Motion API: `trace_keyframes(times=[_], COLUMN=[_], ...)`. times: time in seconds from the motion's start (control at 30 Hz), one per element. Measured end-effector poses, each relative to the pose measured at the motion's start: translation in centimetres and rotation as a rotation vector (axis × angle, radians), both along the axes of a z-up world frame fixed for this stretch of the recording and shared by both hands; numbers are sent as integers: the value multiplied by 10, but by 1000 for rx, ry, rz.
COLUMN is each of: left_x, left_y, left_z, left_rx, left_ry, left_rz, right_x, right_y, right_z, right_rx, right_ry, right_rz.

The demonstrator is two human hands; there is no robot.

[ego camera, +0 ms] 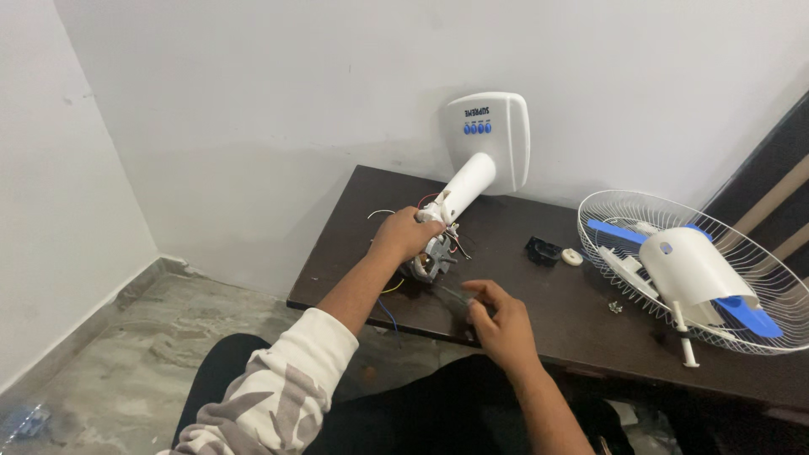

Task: The person uses a screwdriver to adjust and tighten components on the exposed motor of a disassembled electric fan. They hold the motor housing with one hand while turning the screwdriver with the other, working on the internal wiring and mechanical parts.

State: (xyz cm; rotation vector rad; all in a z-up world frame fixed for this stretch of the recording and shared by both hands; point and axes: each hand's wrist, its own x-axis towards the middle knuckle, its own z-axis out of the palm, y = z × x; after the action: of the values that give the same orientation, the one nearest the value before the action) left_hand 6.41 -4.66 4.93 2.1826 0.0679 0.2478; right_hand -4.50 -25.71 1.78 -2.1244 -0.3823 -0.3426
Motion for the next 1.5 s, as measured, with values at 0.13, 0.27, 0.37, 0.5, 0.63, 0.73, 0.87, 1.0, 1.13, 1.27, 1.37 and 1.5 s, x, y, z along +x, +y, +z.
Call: trace_keyframes(times=[0.13, 0.27, 0.37, 0.5, 0.63, 0.73, 0.87, 1.0, 1.13, 1.27, 1.37, 1.5], left_x=[-2, -5, -6, -7, -8, -6, -5, -2, -2, -1, -3, -5], left_y=[-3, -3, -4, -6, -5, -4, -4, -3, -4, -4, -5, -6], left_z=[2, 4, 5, 7, 6, 6, 2, 3, 0, 0, 2, 6], left_rx=[11, -2, 14, 30, 39, 34, 29, 30, 49, 40, 37, 41], left_ry=[9, 2, -6, 38, 10, 2, 5, 9, -40, -22, -19, 12], left_rz=[-20, -22, -11, -11, -5, -2, 1, 1, 2, -18, -14, -8], right_x=[8, 10, 8, 9, 7, 7, 8, 13, 12, 11, 7, 7], right_y=[-2, -3, -3, -1, -1, -1, 0, 0, 0, 2, 3, 3], right_z=[-4, -7, -9, -6, -5, -3, -5, -6, -7, -3, -2, -3], right_rx=[68, 91, 83, 45, 62, 39, 18, 33, 25, -27, -66, 11], right_ry=[141, 135, 171, 260, 171, 173, 194, 179, 129, 157, 162, 81], right_rz=[-37, 0, -13, -71, -43, -62, -90, -99, -93, -133, -146, -107])
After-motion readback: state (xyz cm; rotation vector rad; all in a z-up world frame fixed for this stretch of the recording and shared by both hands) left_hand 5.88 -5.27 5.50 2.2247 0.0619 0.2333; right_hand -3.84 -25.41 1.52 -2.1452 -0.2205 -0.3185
